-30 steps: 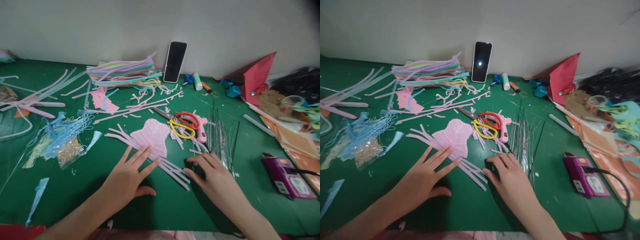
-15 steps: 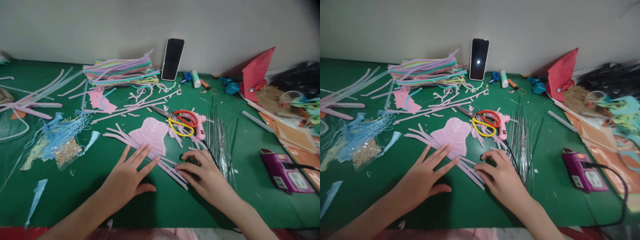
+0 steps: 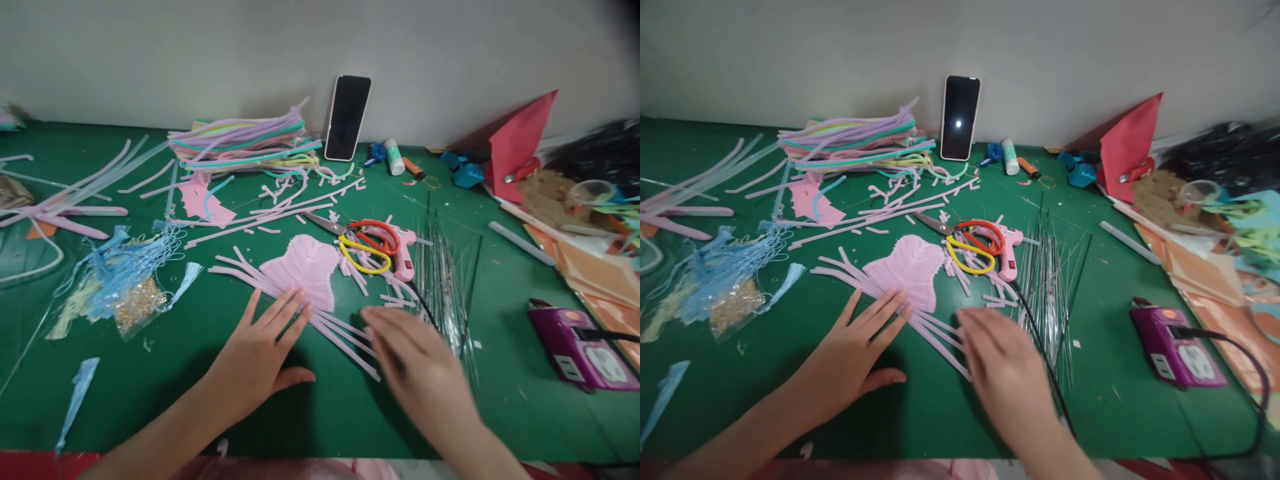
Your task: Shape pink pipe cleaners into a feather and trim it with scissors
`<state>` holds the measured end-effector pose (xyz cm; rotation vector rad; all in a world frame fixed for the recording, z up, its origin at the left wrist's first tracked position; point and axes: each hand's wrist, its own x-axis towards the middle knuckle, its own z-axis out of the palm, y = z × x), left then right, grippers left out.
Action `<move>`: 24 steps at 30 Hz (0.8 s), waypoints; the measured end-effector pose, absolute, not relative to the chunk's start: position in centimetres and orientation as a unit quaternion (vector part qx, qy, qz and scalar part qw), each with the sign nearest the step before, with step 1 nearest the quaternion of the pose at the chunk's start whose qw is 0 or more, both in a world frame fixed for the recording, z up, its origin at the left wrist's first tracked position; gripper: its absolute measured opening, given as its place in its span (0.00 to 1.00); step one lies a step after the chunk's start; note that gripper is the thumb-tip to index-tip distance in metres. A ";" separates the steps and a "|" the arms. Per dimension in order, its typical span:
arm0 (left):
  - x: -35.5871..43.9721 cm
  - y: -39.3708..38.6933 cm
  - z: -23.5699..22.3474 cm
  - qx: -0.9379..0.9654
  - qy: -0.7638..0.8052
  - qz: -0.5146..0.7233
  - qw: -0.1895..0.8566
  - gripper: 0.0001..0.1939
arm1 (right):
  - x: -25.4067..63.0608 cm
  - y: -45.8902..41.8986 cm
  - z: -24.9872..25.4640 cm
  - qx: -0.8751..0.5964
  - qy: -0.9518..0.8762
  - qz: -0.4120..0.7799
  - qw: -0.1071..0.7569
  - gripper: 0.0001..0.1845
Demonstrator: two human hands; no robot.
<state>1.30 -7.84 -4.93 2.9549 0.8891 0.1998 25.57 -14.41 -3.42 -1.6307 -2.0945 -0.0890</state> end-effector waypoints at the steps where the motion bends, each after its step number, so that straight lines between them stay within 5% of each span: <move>1: 1.3 -7.9 -5.0 0.955 0.289 0.067 0.027 0.39 | 24.4 -14.8 -3.8 -0.569 -0.785 -0.027 0.244 0.14; 8: 1.1 -7.8 -5.0 0.956 0.282 0.072 0.045 0.41 | 21.4 -16.0 -5.5 -0.542 -0.823 -0.058 0.162 0.19; 18: 1.1 -7.5 -4.9 0.967 0.239 0.061 0.055 0.37 | 23.0 -14.7 -5.2 -0.528 -0.827 -0.061 0.183 0.22; 24: 1.3 -7.6 -4.7 0.969 0.232 0.059 0.065 0.33 | 22.0 -15.4 -5.4 -0.540 -0.829 -0.079 0.125 0.27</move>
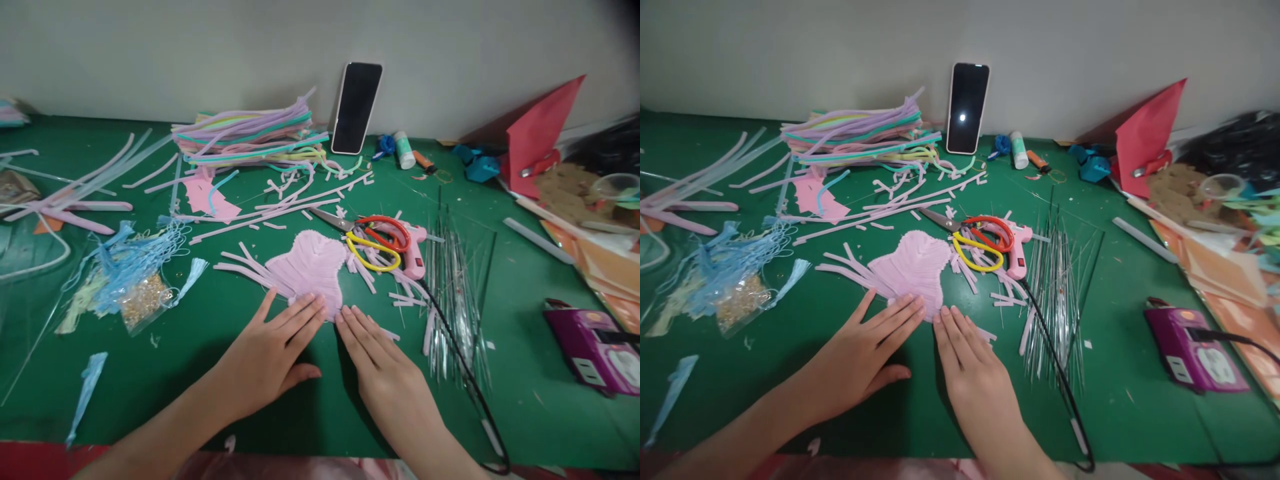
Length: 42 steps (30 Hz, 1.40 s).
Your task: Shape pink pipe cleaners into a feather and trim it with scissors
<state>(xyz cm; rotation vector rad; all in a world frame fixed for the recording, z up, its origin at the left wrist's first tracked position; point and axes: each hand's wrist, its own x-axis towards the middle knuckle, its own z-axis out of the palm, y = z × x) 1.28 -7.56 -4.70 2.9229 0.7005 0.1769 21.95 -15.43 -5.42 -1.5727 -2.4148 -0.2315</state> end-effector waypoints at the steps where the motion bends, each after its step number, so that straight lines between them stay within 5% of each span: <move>1: 1.3 -7.6 -4.7 0.968 0.234 0.060 0.067 0.33 | 21.6 -15.7 -5.4 -0.547 -0.826 -0.080 0.113 0.27; 7: 1.4 -7.6 -4.7 0.966 0.241 0.058 0.069 0.34 | 19.6 -17.0 -5.2 -0.589 -0.803 -0.068 0.069 0.28; 13: 1.4 -7.6 -4.7 0.967 0.241 0.053 0.070 0.35 | 18.1 -18.2 -5.9 -0.620 -0.780 -0.052 0.070 0.46; 42: 1.2 -7.6 -4.6 0.965 0.239 0.062 0.088 0.35 | 18.9 -16.7 -5.7 -0.644 -0.758 -0.068 0.071 0.50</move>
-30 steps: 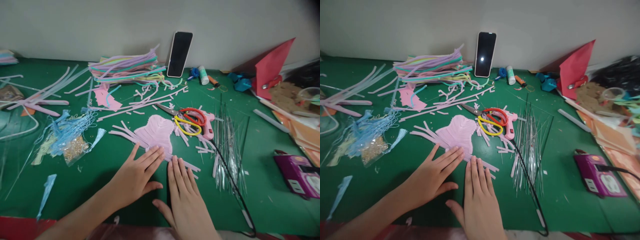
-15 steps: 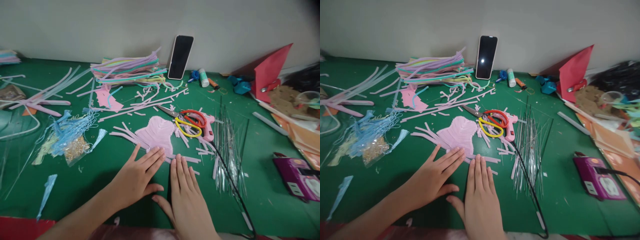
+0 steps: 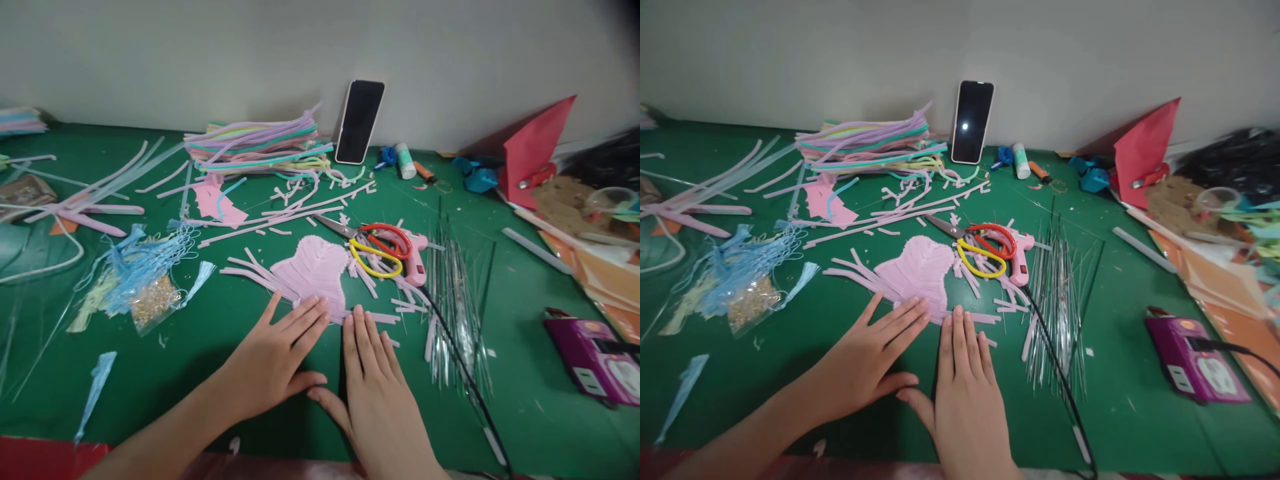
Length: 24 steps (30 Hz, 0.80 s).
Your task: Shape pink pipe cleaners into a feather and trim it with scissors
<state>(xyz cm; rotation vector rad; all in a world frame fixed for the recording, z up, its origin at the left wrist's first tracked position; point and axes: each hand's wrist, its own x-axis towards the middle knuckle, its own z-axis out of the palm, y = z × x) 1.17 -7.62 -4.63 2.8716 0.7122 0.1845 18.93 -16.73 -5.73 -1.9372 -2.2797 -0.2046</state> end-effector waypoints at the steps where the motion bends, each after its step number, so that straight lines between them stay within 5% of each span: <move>1: 1.1 -7.6 -4.6 0.965 0.240 0.061 0.086 0.35 | 18.9 -16.7 -5.7 -0.642 -0.761 -0.071 0.070 0.49; 13: 0.5 -7.3 -4.1 0.961 0.255 0.076 0.078 0.35 | 19.0 -16.3 -5.5 -0.582 -0.808 -0.058 0.072 0.46; 19: -3.5 -5.4 -2.8 0.921 0.373 0.116 -0.010 0.30 | 18.6 -16.2 -5.3 -0.596 -0.799 -0.045 0.070 0.46; 24: -4.6 -5.5 -3.4 0.946 0.319 0.054 0.020 0.36 | 18.5 -16.2 -5.3 -0.593 -0.800 -0.056 0.070 0.47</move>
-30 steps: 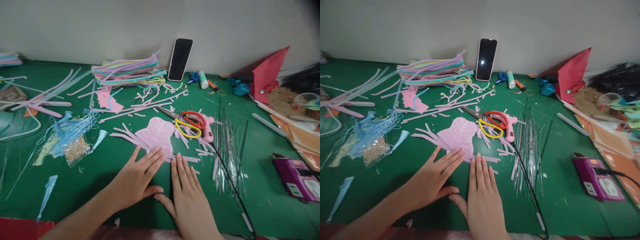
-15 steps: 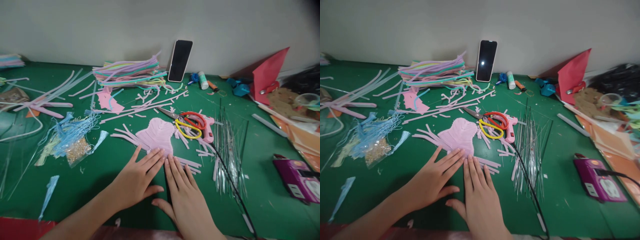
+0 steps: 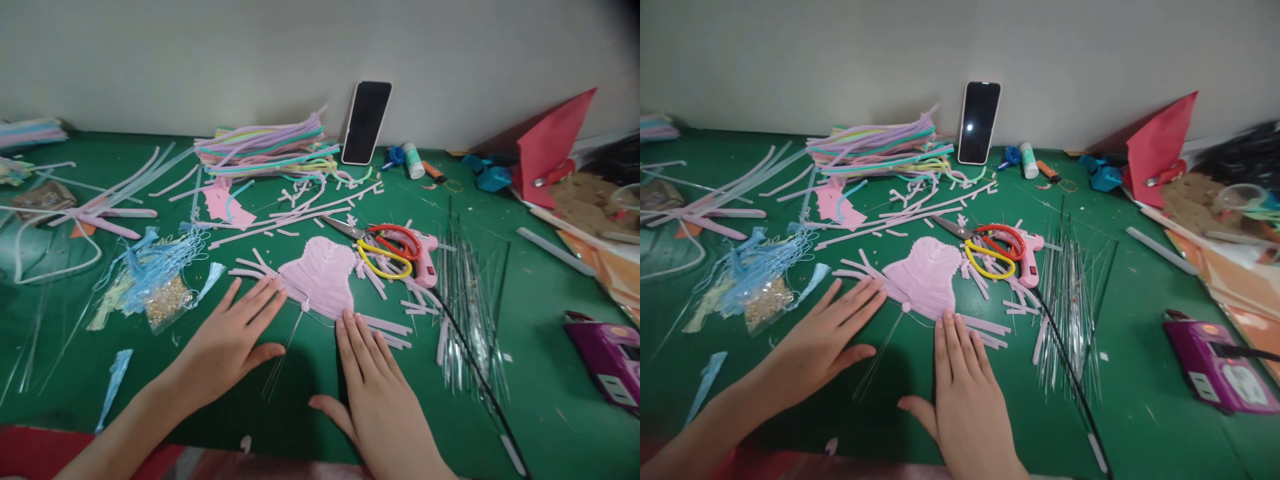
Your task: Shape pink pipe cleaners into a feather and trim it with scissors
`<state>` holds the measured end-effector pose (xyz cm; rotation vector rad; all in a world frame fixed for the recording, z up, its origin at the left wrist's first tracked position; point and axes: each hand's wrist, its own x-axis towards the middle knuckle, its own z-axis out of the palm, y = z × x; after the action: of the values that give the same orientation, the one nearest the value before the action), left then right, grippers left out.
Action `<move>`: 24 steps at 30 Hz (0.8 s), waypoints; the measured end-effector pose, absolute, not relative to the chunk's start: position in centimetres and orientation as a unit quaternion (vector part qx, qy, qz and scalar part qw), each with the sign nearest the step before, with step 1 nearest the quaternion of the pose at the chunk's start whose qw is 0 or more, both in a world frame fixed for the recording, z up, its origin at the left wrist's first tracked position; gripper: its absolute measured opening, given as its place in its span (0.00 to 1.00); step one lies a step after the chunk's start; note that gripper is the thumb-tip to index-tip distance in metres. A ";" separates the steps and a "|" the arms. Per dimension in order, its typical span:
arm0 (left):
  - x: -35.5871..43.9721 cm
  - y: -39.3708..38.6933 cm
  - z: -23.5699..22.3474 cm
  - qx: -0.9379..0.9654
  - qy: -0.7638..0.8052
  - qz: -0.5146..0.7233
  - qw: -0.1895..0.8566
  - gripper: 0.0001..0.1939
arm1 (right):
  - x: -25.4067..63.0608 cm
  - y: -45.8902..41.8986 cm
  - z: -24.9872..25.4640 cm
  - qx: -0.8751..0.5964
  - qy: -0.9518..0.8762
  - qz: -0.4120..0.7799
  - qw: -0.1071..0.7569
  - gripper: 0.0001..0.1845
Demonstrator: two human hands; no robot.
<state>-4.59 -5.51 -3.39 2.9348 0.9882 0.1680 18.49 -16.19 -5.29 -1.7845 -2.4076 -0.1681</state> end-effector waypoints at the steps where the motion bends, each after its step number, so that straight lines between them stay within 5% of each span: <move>1: -4.5 -5.6 -3.7 0.948 0.313 0.047 0.030 0.37 | 18.5 -16.2 -5.3 -0.592 -0.801 -0.060 0.070 0.47; 13: -5.5 -2.0 -4.0 0.950 0.304 0.001 0.070 0.37 | 18.6 -16.3 -5.7 -0.590 -0.802 -0.063 0.067 0.48; 24: -5.9 -0.5 -3.3 0.958 0.276 -0.015 0.079 0.48 | 18.5 -16.4 -5.6 -0.590 -0.802 -0.053 0.076 0.50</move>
<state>-5.89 -0.53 -3.31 2.8666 0.8260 -0.0439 18.54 -16.39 -5.63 -1.7699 -2.4049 -0.1581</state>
